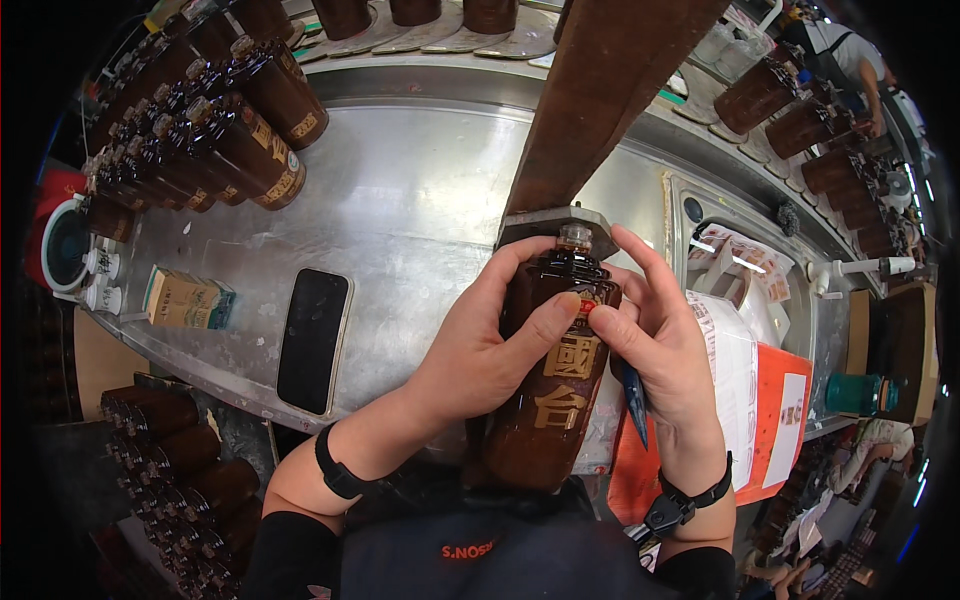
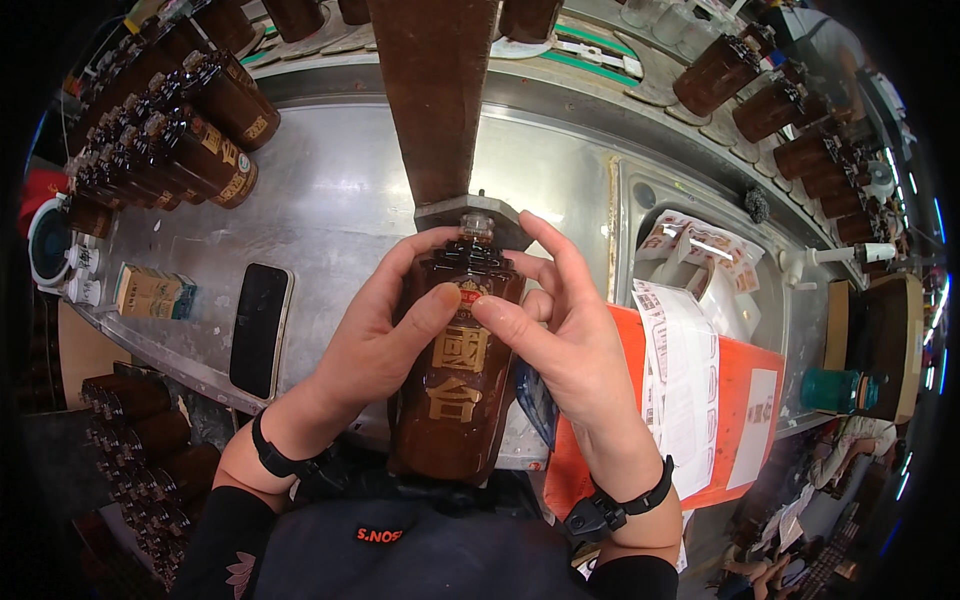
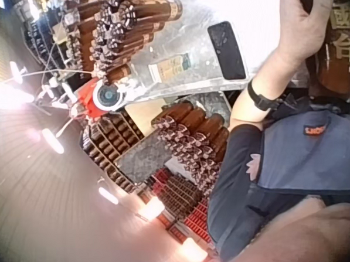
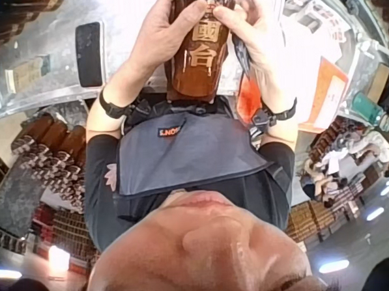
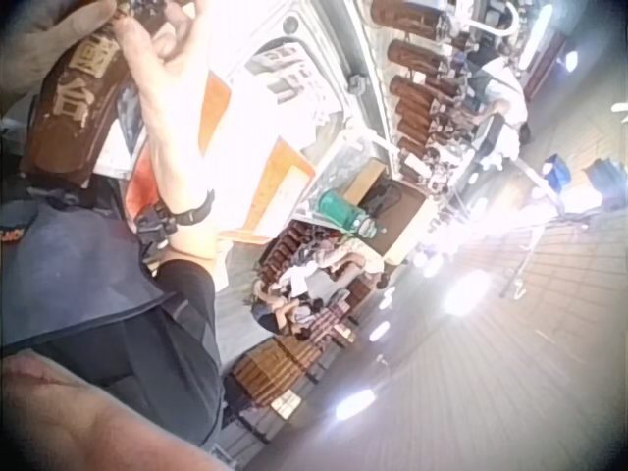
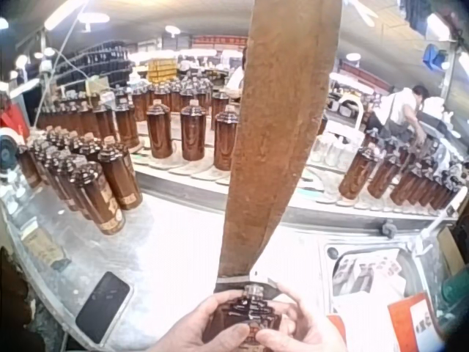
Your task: Labeling brown glass liquor bottles on a production line and cleaning them with a cloth.
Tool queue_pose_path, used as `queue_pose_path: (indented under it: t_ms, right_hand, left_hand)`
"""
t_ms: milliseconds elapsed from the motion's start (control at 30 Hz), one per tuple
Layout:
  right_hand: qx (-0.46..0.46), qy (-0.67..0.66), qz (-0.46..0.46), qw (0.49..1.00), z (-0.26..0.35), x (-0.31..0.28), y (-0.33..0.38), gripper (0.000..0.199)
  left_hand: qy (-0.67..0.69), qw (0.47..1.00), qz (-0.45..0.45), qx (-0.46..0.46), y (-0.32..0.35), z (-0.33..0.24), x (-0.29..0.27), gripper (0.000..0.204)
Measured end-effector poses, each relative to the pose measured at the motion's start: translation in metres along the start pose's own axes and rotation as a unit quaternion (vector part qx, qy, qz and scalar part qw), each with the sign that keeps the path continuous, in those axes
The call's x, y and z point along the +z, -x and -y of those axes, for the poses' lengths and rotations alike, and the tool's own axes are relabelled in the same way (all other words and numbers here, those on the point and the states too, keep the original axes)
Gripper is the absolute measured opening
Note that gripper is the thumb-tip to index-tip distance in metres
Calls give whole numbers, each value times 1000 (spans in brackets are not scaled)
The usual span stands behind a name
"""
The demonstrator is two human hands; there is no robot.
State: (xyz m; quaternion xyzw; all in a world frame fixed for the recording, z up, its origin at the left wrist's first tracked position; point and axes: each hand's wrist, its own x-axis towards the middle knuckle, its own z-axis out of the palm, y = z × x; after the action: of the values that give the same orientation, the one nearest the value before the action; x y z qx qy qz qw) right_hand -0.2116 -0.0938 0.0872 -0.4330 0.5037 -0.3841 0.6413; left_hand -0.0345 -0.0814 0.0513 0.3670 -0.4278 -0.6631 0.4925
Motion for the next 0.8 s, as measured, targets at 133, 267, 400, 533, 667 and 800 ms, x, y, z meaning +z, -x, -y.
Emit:
queue_pose_path:
  t_ms: [133,267,400,533,667,800]
  right_hand:
    - [3,-22,8,1000,1,-1,0,76]
    - [9,-29,6,1000,2,-1,0,76]
    - [-2,-26,12,1000,1,0,0,76]
    - [-3,-24,7,1000,-1,1,0,75]
    - [-7,2,1,1000,-3,0,-2,75]
    - [-13,-41,27,999,-7,-7,1,75]
  left_hand:
    - [6,1000,-4,-2,0,2,0,48]
    - [4,1000,-6,5,0,3,-1,47]
    - [-3,1000,-11,6,0,4,0,47]
    - [-2,1000,-10,2,-1,4,0,47]
    - [-17,1000,-7,17,-1,5,-2,46]
    - [-9,1000,0,1,3,9,-6,54]
